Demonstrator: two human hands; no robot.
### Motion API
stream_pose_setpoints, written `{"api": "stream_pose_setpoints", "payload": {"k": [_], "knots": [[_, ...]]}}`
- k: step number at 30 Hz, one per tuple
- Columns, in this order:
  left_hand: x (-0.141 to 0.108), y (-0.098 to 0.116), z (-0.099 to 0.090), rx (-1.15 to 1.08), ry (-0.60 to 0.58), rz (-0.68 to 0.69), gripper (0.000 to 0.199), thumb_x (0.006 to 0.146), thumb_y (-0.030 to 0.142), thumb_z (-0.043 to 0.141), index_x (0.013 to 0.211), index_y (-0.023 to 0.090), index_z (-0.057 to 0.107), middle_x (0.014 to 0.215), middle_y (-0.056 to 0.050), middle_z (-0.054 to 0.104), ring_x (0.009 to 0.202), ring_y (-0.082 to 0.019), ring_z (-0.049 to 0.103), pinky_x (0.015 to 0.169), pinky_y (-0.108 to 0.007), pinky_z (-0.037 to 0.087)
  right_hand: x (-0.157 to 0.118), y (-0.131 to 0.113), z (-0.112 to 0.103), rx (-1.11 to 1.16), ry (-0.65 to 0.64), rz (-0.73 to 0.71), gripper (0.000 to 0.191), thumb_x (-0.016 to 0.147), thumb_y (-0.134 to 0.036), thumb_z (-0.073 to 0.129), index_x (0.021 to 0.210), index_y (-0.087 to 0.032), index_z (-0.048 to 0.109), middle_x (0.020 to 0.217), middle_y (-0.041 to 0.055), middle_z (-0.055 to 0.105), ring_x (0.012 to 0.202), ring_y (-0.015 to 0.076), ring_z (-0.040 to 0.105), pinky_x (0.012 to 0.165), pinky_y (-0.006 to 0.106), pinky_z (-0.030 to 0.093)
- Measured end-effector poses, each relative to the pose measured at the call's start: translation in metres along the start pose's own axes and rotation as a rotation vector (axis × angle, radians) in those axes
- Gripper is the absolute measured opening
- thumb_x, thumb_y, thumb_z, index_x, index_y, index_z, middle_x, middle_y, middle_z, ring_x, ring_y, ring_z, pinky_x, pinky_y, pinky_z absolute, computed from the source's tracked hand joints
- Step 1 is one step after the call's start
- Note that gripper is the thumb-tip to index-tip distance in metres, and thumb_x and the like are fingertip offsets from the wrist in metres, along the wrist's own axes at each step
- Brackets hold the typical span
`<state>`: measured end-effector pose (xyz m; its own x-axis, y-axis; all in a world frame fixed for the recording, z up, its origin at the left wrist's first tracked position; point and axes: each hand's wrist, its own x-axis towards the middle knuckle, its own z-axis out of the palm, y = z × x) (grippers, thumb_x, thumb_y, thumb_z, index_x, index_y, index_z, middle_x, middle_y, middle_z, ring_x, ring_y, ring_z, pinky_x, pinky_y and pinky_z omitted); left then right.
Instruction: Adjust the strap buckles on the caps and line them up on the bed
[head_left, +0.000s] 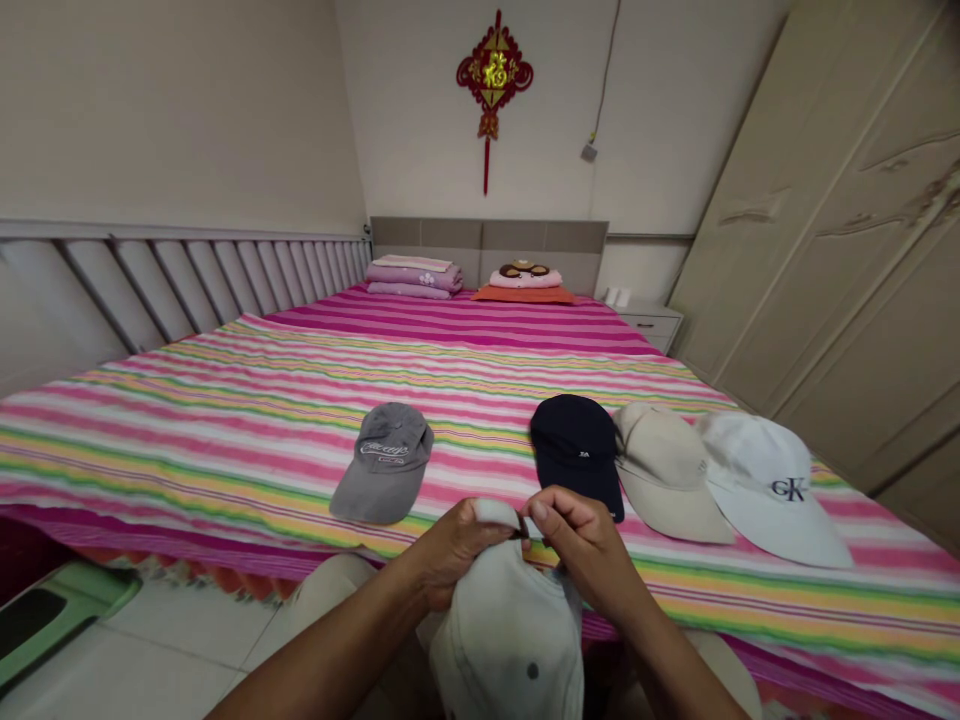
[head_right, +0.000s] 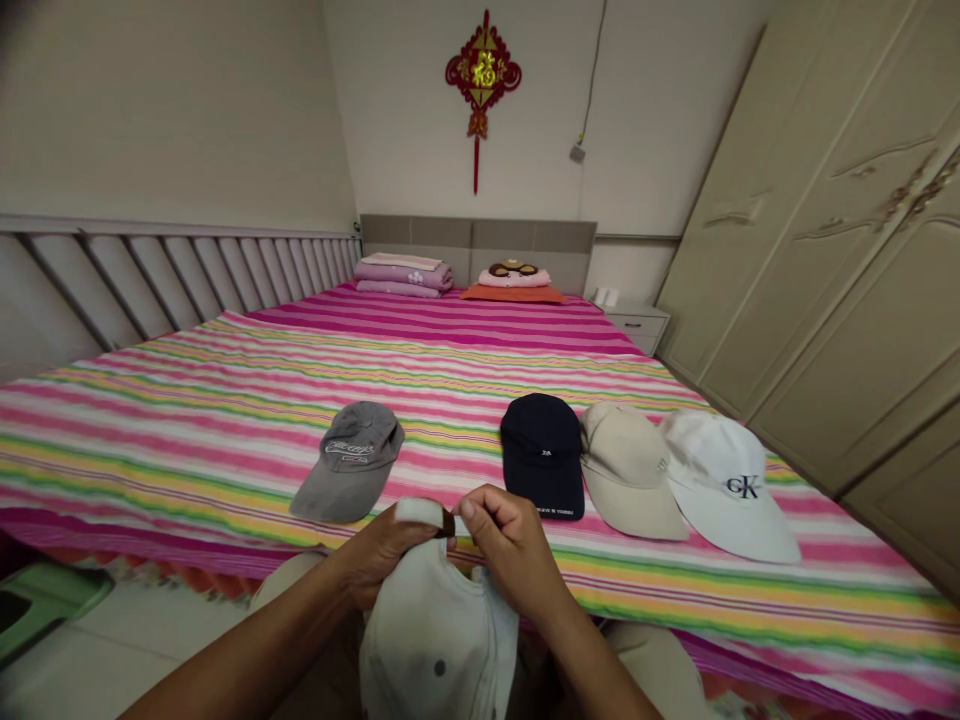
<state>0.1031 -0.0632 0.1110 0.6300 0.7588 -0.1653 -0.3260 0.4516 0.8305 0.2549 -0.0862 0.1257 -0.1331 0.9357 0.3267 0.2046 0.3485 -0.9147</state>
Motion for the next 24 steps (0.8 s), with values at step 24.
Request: {"api": "stream_pose_setpoints", "payload": {"k": [24], "knots": [[-0.001, 0.005, -0.012, -0.028, 0.116, 0.111, 0.021, 0.052, 0.019, 0.075, 0.068, 0.01, 0.065, 0.057, -0.005, 0.065, 0.047, -0.01, 0.055, 0.048, -0.02, 0.041, 0.017, 0.008, 0.006, 0.318, 0.082, 0.193, 0.019, 0.069, -0.032, 0.058, 0.075, -0.017, 0.048, 0.048, -0.0104, 0.028, 0.041, 0.0047, 0.019, 0.04, 0.019, 0.014]]}}
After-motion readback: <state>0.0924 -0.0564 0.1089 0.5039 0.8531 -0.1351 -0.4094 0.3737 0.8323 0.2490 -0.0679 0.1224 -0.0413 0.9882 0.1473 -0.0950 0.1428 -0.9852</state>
